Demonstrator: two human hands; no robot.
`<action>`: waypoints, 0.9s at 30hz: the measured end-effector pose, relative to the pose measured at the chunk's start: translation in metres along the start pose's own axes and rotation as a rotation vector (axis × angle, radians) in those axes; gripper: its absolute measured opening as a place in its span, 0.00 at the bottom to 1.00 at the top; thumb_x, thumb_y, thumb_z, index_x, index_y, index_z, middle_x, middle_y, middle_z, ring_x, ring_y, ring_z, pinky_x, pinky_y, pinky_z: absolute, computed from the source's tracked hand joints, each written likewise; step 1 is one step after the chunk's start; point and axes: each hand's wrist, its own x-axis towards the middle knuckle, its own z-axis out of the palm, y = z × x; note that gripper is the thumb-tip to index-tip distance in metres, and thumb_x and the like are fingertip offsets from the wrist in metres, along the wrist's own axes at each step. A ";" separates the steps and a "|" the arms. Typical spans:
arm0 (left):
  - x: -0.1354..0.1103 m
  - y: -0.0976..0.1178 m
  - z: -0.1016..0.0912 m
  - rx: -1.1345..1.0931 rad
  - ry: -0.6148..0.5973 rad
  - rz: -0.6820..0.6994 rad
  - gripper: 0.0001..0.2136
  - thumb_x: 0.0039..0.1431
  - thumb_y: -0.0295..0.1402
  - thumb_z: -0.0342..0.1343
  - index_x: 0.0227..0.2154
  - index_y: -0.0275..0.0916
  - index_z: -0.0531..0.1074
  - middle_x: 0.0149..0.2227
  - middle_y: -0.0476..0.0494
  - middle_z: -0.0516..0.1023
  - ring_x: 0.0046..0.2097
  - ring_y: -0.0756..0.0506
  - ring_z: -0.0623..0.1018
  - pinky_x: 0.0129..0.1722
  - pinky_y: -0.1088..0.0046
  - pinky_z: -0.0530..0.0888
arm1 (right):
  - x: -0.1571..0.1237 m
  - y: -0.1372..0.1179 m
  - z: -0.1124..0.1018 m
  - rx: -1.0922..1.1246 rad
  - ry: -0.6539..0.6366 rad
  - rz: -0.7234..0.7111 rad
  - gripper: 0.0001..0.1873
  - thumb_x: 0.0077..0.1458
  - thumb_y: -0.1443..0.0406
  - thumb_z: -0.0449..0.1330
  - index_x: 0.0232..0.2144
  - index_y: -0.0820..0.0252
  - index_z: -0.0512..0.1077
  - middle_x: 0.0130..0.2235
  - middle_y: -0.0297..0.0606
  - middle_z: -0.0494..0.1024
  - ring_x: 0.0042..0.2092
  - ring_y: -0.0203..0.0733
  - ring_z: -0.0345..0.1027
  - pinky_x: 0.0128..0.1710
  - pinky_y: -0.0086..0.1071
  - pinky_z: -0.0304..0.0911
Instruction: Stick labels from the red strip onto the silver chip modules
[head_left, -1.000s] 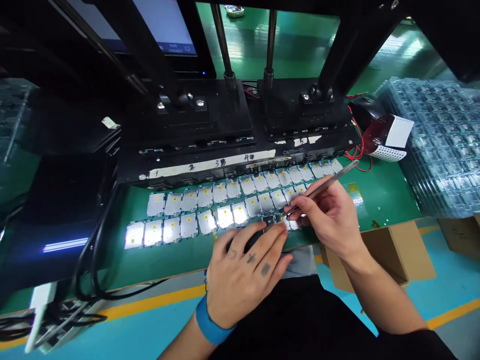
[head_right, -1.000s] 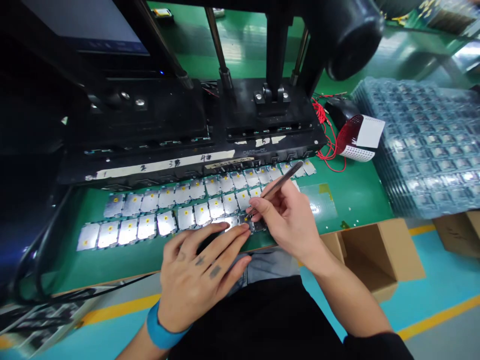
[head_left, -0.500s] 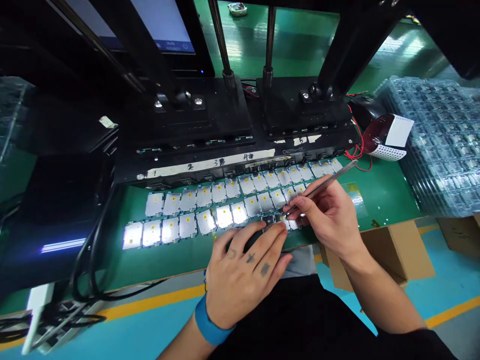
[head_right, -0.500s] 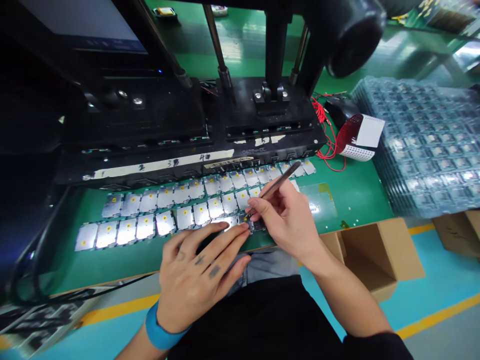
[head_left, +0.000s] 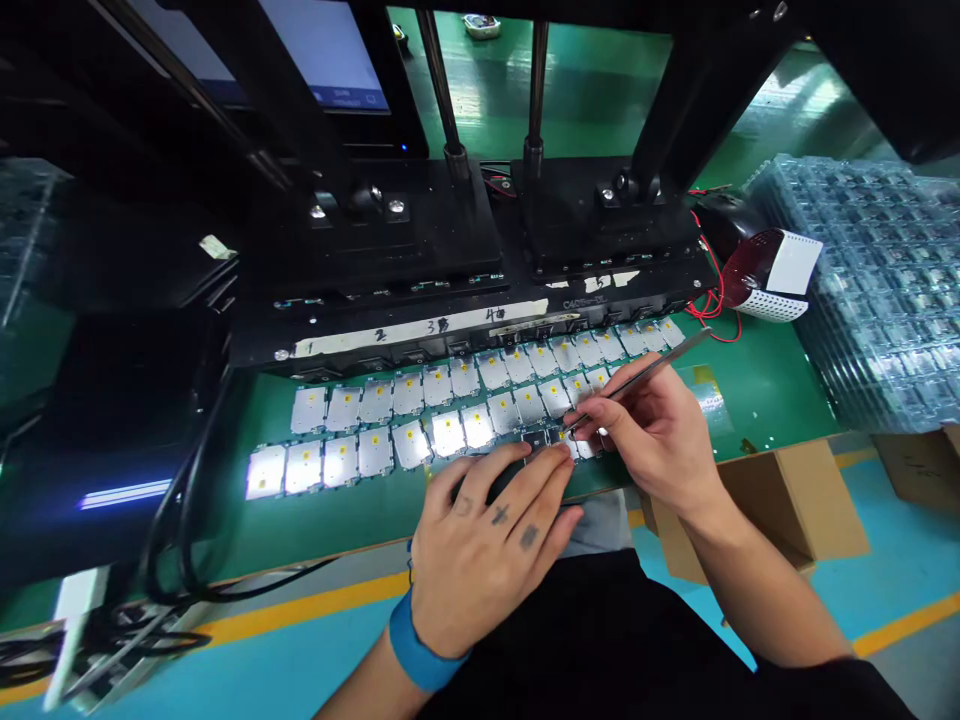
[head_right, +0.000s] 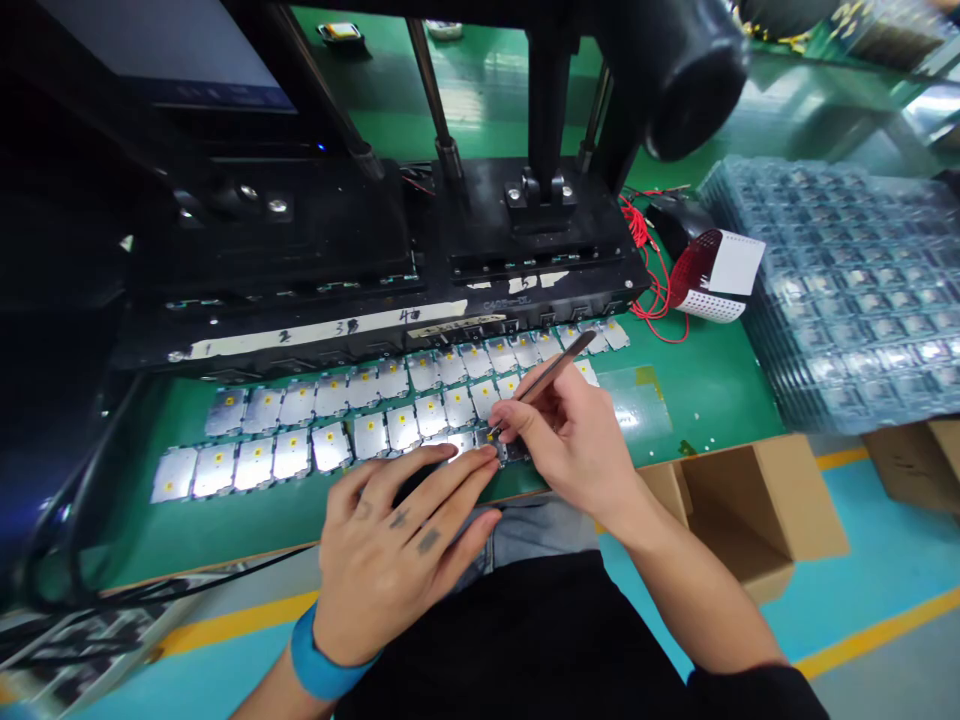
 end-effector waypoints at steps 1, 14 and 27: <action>0.000 0.000 0.000 -0.002 0.003 0.002 0.12 0.68 0.35 0.55 0.49 0.37 0.77 0.48 0.48 0.84 0.48 0.41 0.75 0.48 0.59 0.65 | 0.000 0.000 0.000 -0.006 -0.001 -0.002 0.10 0.60 0.59 0.65 0.34 0.53 0.67 0.30 0.30 0.81 0.28 0.37 0.77 0.28 0.32 0.74; -0.003 -0.001 -0.001 -0.008 -0.009 -0.013 0.13 0.66 0.34 0.57 0.51 0.39 0.76 0.47 0.48 0.84 0.49 0.41 0.76 0.48 0.60 0.65 | -0.002 0.001 0.001 0.061 -0.002 -0.025 0.08 0.59 0.60 0.66 0.36 0.52 0.70 0.33 0.31 0.82 0.33 0.37 0.79 0.31 0.31 0.75; -0.004 -0.009 -0.016 -0.033 -0.019 0.053 0.14 0.66 0.29 0.55 0.53 0.41 0.74 0.44 0.44 0.84 0.49 0.39 0.76 0.49 0.59 0.67 | -0.010 0.015 -0.004 0.054 0.029 -0.430 0.08 0.59 0.59 0.66 0.39 0.52 0.72 0.36 0.35 0.82 0.40 0.42 0.80 0.42 0.40 0.77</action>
